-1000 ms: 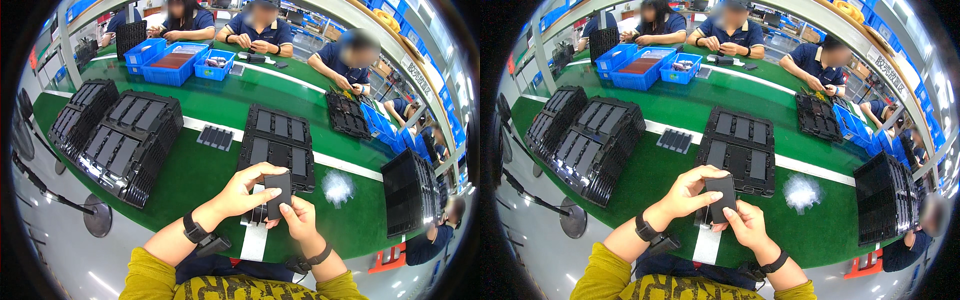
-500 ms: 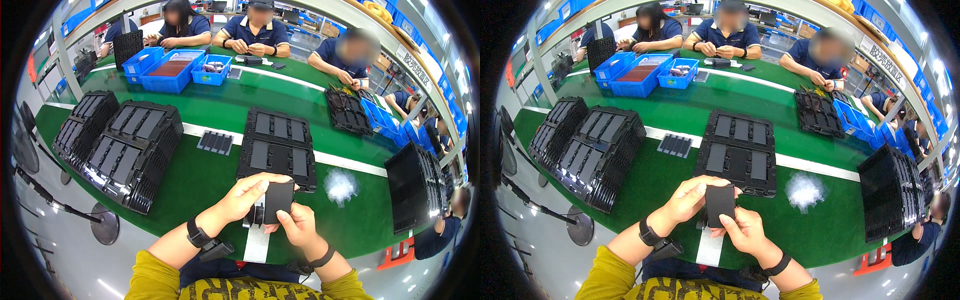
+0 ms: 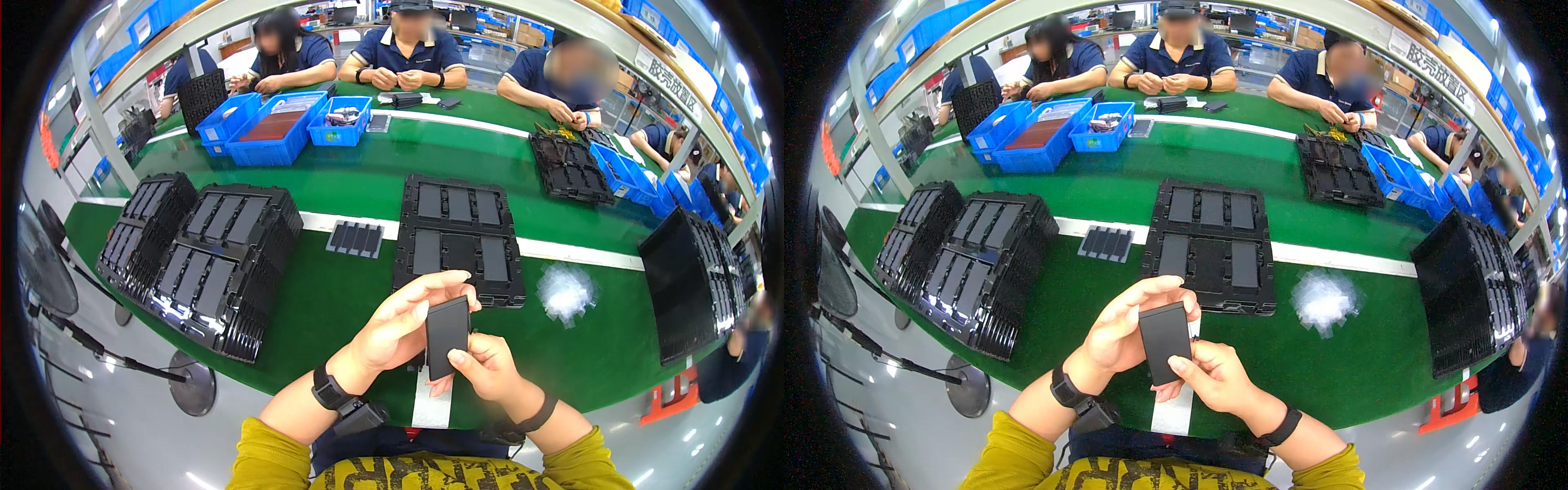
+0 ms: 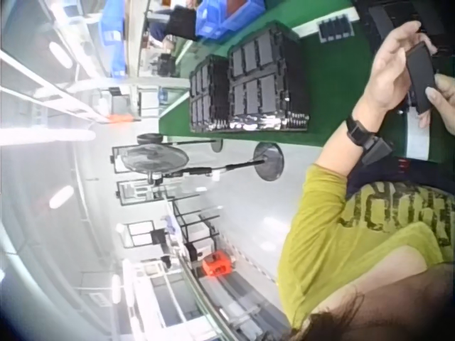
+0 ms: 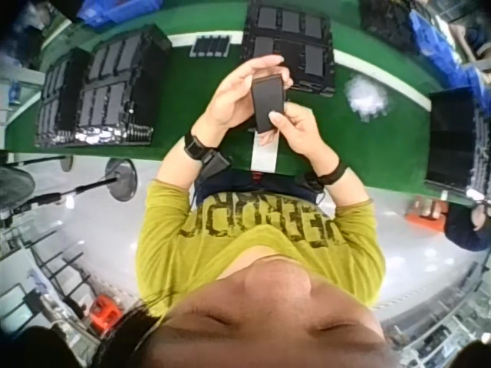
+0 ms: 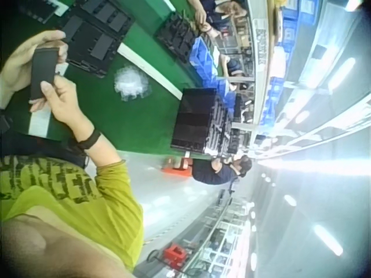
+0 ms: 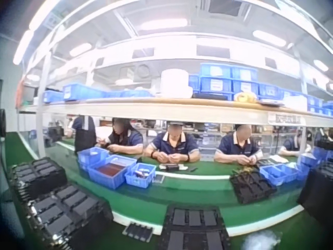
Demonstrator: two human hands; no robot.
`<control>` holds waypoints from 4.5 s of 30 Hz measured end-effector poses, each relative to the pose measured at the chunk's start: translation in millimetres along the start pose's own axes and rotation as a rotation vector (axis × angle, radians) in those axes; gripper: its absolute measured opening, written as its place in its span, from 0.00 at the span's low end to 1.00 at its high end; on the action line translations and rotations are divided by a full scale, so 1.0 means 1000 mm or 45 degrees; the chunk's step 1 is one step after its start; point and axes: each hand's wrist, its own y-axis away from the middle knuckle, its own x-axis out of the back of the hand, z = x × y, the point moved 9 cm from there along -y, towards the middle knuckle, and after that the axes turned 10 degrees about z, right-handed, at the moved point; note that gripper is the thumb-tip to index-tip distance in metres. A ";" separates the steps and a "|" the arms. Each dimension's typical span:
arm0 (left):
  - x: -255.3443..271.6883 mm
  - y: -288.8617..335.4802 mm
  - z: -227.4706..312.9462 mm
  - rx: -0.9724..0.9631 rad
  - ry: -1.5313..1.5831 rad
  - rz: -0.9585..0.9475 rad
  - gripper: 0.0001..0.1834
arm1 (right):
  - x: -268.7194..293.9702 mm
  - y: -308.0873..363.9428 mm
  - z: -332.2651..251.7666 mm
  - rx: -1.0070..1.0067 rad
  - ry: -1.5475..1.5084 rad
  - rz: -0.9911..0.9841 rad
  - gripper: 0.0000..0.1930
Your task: The worker is manually assembling small black components into a larger assembly tray at a factory workstation.
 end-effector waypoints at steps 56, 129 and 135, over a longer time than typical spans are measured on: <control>0.007 0.000 0.046 -0.431 -1.193 0.045 0.10 | 0.010 0.000 -0.014 0.294 0.432 0.176 0.08; 0.053 0.023 -0.022 0.204 -2.266 -0.232 0.30 | 0.053 0.006 -0.007 0.453 1.779 -0.107 0.17; 0.057 0.021 -0.023 0.239 -2.260 -0.219 0.30 | 0.053 0.005 -0.005 0.478 1.825 -0.142 0.17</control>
